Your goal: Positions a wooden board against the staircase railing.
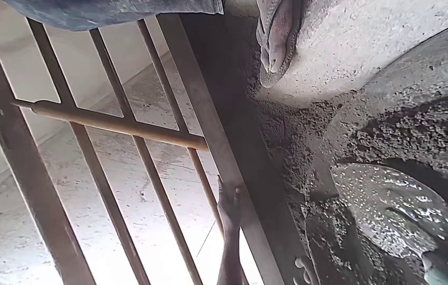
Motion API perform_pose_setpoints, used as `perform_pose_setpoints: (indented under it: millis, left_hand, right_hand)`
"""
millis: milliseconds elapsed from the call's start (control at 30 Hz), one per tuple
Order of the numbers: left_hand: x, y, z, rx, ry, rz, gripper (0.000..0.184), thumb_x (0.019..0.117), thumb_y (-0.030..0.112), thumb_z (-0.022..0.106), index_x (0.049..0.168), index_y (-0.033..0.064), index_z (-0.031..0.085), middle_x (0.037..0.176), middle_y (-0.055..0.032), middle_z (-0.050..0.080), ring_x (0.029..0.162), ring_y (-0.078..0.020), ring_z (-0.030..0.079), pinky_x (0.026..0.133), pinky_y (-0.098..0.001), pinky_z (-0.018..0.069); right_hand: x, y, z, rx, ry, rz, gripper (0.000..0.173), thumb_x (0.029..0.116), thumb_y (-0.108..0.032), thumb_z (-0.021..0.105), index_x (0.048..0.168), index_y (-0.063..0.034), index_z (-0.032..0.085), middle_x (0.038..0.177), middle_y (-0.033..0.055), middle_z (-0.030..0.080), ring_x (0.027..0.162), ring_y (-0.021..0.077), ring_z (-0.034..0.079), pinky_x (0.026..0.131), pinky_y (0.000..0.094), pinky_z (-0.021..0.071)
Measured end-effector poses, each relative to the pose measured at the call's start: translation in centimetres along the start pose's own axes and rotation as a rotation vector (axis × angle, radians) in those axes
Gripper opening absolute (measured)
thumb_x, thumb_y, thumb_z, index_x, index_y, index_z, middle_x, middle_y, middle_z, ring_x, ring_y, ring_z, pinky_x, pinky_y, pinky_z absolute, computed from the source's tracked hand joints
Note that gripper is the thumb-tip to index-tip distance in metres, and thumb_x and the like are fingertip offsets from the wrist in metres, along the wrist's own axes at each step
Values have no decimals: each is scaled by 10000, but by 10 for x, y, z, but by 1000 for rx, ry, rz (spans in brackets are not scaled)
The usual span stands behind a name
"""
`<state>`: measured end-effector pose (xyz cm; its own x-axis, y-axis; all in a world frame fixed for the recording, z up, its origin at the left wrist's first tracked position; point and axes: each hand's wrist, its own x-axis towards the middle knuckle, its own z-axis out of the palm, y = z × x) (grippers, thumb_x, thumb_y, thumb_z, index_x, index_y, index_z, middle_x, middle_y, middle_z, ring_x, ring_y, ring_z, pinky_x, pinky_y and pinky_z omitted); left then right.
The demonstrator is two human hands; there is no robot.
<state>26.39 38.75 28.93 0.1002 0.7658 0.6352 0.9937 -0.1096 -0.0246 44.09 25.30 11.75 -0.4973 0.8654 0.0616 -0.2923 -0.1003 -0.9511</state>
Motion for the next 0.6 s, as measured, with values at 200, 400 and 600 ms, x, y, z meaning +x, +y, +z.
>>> perform_pose_setpoints:
  millis: [200,400,600]
  left_hand:
    - [2,-3,3,-71,-19,21,783,975,335,672,1568,-33,318,1495,-216,519,1295,-148,591,1076,-290,485]
    - [6,-3,0,-90,-66,116,825,1009,455,605,1623,56,225,1539,-142,488,1316,-111,564,1103,-302,470]
    - [13,-14,4,-204,-62,142,799,993,362,661,1578,-35,289,1555,-169,459,1323,-141,566,1067,-299,519]
  right_hand:
    - [30,113,74,76,317,-215,387,987,-346,630,1271,-84,653,983,94,663,823,171,634,765,329,555]
    - [17,68,33,-220,369,-219,313,1005,-280,573,1202,-75,704,1008,83,704,922,228,682,854,429,569]
    - [2,44,20,-348,403,-200,305,1059,-264,490,1221,-105,693,1040,79,707,925,230,697,810,470,587]
